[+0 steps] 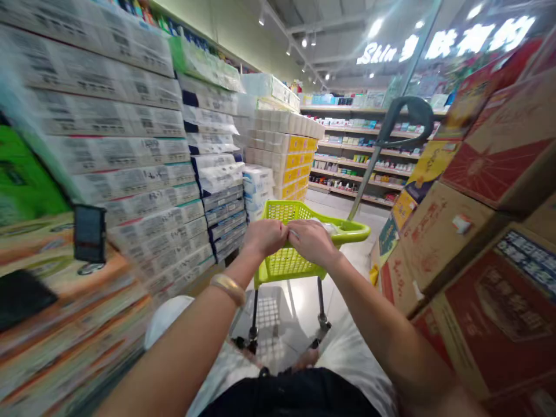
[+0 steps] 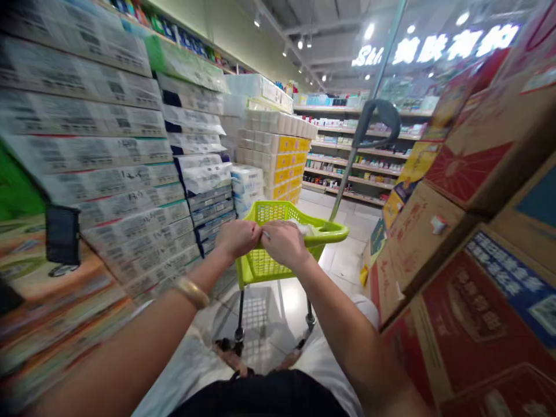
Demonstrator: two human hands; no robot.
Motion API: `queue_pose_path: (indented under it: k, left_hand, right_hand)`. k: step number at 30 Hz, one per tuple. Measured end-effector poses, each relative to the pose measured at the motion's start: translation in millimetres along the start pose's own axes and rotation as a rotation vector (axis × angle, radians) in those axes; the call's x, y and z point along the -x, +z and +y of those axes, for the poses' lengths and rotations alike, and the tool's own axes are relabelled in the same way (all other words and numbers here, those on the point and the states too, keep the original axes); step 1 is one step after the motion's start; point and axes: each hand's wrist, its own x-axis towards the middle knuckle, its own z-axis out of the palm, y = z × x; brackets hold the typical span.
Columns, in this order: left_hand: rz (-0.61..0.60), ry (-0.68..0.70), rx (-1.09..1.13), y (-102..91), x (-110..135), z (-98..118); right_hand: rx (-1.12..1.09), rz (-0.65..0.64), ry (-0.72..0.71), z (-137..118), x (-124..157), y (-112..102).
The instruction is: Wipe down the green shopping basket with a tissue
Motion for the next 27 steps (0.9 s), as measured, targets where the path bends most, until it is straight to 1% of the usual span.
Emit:
queue_pose_path:
  k: [3,5,7,8,10,12,13,15,18,20,22,25,27]
  left_hand:
    - [-0.019,-0.015,-0.004,-1.4,0.2,-1.0]
    - [-0.021,-0.016,-0.001,-1.9,0.2,-1.6]
    - [-0.013,-0.013,0.008,-1.9,0.1,-1.8]
    - [-0.011,-0.015,0.013,-1.7,-0.1,-1.7]
    - [-0.004,-0.024,0.021,-1.0,-0.7,-1.1]
    - [0.003,-0.032,0.023,-0.1,-1.5,-0.3]
    - [0.005,-0.033,0.021,0.3,-1.9,-0.1]
    - [0.008,-0.032,0.014,1.1,-2.6,-0.5]
    - [0.008,-0.027,0.001,2.2,-3.3,-3.4]
    - [0.004,-0.029,0.002,2.6,-3.9,-6.1]
    - [-0.001,-0.042,0.012,2.6,-4.8,-8.8]
    - [-0.011,-0.056,0.039,1.6,-6.2,-12.3]
    - [-0.018,-0.063,0.051,0.8,-7.3,-14.5]
  right_hand:
    - [-0.041,-0.073,0.105,16.3,-3.0,-8.9]
    - [-0.031,-0.1,0.247,32.1,-0.4,-16.3]
    - [0.002,-0.111,0.411,49.5,5.8,-23.4]
    - [0.016,-0.111,0.466,56.9,9.4,-25.8]
    - [0.033,-0.081,0.522,64.6,15.3,-26.8]
    - [0.037,-0.014,0.504,60.0,17.4,-21.7]
    - [0.035,0.024,0.46,53.3,16.8,-17.3]
    - [0.025,0.082,0.322,35.2,12.7,-7.2]
    - [0.008,0.109,0.117,12.9,4.8,3.2]
    - [-0.021,0.099,0.072,11.4,3.0,3.3]
    - [-0.039,0.093,0.127,22.0,6.2,-1.4]
    - [-0.001,0.098,0.319,48.3,18.4,-11.1]
    - [0.039,0.103,0.422,62.8,27.4,-14.8]
